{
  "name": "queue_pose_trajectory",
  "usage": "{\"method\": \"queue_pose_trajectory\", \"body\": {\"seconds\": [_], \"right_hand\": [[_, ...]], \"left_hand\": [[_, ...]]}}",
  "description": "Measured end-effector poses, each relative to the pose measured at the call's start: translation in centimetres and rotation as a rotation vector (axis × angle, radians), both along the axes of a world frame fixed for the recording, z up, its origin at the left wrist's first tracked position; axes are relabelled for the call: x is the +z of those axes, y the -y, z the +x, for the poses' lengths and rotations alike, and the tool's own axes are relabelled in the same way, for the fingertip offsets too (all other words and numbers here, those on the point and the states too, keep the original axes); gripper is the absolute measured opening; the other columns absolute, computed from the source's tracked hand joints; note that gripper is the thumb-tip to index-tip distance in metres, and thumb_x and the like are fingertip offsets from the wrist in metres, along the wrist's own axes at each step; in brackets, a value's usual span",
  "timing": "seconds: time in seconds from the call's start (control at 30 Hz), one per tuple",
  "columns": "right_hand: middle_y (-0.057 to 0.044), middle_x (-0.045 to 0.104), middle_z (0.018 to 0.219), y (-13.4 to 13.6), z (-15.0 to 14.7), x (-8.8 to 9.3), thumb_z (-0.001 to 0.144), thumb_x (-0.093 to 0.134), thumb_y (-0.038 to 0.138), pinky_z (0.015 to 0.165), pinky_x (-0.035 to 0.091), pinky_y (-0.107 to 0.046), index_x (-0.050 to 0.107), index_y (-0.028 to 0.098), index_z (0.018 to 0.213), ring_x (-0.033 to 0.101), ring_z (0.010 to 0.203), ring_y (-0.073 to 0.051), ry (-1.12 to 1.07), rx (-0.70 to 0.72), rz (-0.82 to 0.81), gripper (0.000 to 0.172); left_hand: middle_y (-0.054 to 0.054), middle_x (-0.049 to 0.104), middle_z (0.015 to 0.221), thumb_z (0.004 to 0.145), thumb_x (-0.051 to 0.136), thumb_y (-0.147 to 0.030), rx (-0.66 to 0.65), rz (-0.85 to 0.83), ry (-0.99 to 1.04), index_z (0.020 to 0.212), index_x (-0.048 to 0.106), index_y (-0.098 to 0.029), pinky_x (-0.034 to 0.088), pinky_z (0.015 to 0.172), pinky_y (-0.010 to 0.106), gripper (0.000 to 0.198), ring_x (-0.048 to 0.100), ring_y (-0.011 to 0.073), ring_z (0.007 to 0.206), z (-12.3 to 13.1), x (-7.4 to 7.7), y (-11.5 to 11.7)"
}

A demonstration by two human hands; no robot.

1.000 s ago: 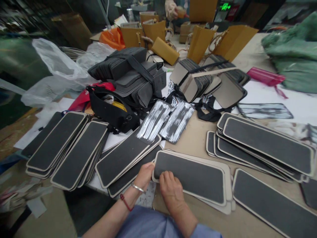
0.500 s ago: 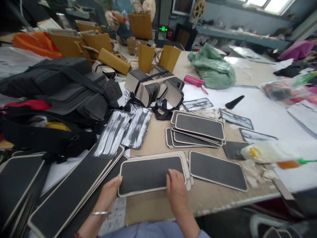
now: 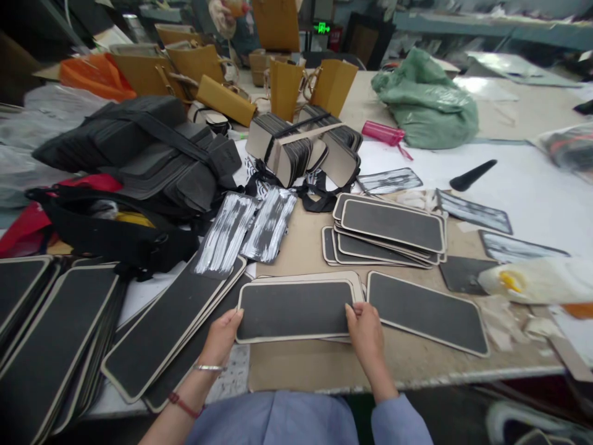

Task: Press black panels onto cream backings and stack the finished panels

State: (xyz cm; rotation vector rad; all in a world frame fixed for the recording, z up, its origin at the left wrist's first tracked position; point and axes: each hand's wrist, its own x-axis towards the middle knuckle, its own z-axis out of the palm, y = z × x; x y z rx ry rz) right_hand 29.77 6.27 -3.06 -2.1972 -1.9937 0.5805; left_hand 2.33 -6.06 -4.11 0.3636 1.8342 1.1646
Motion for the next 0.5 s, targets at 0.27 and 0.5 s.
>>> {"method": "queue_pose_trajectory", "body": {"seconds": [0.27,0.5], "right_hand": [[-0.007,0.058,0.077,-0.7,-1.2,1.3,0.086,0.041,0.026,0.061,0.034,-0.027,0.051,0.016,0.078,0.056,0.074,-0.019,0.187,0.066,-0.057,0.016],[-0.011,0.059,0.084,-0.9,-2.2,2.0,0.089,0.037,0.023,0.064,0.035,-0.028,0.050,0.012,0.086,0.058,0.079,-0.021,0.328,0.144,-0.090,0.017]], "left_hand": [[-0.002,0.057,0.052,0.062,0.060,-0.044,0.011,0.025,0.063,0.060,0.061,-0.015,0.042,0.061,0.023,0.030,0.051,0.0141,0.058,-0.1,-0.3,0.3],[-0.003,0.054,0.048,0.064,0.061,-0.044,0.018,0.025,0.085,0.057,0.060,-0.015,0.042,0.059,0.022,0.029,0.051,0.0136,0.057,-0.2,-1.3,0.6]]}}
